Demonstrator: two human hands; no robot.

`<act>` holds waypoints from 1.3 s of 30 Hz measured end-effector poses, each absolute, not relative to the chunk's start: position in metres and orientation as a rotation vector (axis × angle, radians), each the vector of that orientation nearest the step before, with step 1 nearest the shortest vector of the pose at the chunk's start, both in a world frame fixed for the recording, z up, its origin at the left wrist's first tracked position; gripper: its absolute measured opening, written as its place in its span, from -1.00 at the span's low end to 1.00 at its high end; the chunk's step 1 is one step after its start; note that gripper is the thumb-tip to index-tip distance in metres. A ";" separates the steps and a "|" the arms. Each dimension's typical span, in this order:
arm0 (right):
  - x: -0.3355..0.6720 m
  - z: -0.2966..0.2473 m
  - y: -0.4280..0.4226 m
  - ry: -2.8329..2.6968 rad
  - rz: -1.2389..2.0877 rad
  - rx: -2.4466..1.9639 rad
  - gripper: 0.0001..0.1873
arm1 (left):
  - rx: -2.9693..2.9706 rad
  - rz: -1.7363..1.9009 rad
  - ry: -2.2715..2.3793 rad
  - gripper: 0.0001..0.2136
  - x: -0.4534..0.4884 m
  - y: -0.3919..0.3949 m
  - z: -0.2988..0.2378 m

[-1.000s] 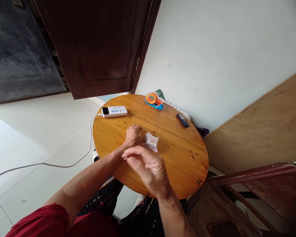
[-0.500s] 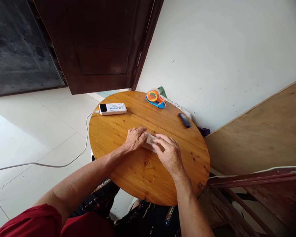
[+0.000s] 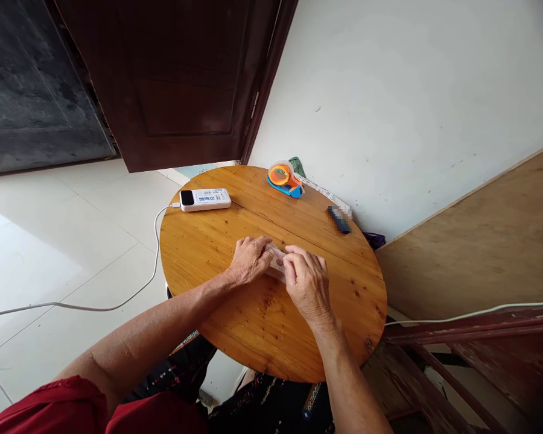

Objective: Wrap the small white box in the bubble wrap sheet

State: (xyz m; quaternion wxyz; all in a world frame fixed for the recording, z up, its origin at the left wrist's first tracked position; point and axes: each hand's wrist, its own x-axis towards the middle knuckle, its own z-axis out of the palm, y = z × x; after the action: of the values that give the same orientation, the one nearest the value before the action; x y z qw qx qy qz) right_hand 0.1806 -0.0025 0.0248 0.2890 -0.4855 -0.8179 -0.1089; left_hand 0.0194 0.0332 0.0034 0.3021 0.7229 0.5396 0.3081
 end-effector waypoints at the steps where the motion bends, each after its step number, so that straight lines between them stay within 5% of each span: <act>1: 0.182 0.025 0.001 -2.156 -0.273 -1.303 -0.81 | 1.920 0.823 1.434 -0.62 0.020 0.033 0.003; 13: 0.202 0.024 0.060 -1.726 0.159 -1.399 -0.80 | 1.496 0.980 0.928 -0.19 0.023 0.030 -0.005; 21: 0.212 -0.005 0.071 -1.419 0.431 -1.408 -0.72 | 1.264 0.955 0.773 -0.65 0.017 0.026 0.010; 30: 0.217 0.007 0.051 -1.325 1.022 -1.515 -0.35 | 0.877 1.021 0.751 -0.56 0.021 0.034 0.002; 33: 0.211 0.007 0.047 -1.433 0.976 -1.424 -0.26 | 0.797 1.078 0.691 -0.59 0.021 0.034 0.005; 39: 0.202 0.001 0.053 -1.359 0.683 -1.422 -0.39 | 0.797 1.074 0.701 -0.58 0.021 0.036 0.002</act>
State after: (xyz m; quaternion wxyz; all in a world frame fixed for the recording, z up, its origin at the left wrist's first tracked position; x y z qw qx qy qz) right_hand 0.2024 0.0531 0.0007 0.5053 -0.5895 -0.5631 0.2829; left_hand 0.0214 0.0358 0.0017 0.7283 0.3617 0.3182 0.4873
